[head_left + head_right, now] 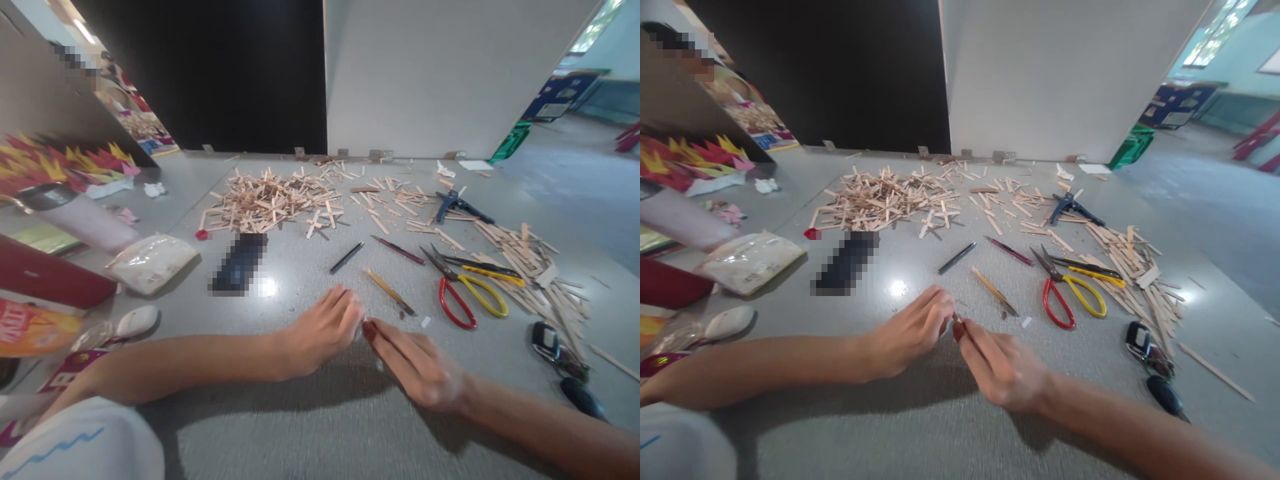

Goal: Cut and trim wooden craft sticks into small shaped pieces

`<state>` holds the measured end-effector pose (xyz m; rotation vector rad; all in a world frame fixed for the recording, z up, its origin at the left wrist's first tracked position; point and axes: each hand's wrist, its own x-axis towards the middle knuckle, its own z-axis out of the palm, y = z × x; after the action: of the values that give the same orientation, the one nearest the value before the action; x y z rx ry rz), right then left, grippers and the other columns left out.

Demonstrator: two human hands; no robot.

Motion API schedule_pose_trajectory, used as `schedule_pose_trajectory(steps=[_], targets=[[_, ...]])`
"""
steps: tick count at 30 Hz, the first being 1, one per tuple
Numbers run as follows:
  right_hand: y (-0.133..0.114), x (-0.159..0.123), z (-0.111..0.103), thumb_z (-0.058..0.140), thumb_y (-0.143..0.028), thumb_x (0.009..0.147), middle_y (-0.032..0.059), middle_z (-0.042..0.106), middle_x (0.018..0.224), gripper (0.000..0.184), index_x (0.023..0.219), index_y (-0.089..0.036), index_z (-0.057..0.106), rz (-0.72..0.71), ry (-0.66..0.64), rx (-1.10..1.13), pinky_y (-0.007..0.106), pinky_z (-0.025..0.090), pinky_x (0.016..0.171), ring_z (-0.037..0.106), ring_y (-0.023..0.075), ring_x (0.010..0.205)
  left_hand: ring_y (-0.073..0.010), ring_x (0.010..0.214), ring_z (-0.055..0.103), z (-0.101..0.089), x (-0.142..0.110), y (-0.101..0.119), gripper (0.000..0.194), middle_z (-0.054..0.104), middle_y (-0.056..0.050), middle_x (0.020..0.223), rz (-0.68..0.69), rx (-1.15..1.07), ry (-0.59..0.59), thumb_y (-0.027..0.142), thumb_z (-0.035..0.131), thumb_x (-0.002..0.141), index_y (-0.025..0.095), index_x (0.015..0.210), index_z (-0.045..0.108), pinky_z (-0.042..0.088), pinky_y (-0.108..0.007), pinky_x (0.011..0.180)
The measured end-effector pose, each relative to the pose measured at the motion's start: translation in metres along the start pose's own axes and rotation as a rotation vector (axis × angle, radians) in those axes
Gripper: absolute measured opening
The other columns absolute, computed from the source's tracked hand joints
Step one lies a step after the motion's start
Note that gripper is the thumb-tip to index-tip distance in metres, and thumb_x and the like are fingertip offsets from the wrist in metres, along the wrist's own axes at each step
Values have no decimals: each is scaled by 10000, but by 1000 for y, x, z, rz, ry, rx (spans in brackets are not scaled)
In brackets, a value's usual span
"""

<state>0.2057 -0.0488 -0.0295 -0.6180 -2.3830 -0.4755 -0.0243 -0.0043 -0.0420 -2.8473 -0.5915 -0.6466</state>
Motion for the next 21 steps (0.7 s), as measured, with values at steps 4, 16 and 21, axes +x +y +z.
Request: schedule_pose_trajectory(steps=[4,16,21], targets=[[0,2,-1,367,-11,1105,216,850,929,383,1081,2,749,10,-4,6,241,707,752,842,213,841,-251,836,494,2,0,-1,542,612,-119,985,24,-38,33,-140,480,636,176,1072,418,487,-363,758],[2,-5,5,427,-11,1098,201,853,1012,285,1173,-16,702,60,21,26,229,715,784,841,211,927,-221,887,497,5,0,-7,347,551,-73,1007,-106,-342,77,-62,395,893,236,1062,340,493,-305,751],[5,-6,6,430,-12,1098,193,852,992,287,1162,-18,709,44,29,10,226,716,749,839,205,875,-203,861,507,12,-3,-11,251,525,-45,973,-191,-494,81,15,390,966,253,1001,320,488,-304,748]])
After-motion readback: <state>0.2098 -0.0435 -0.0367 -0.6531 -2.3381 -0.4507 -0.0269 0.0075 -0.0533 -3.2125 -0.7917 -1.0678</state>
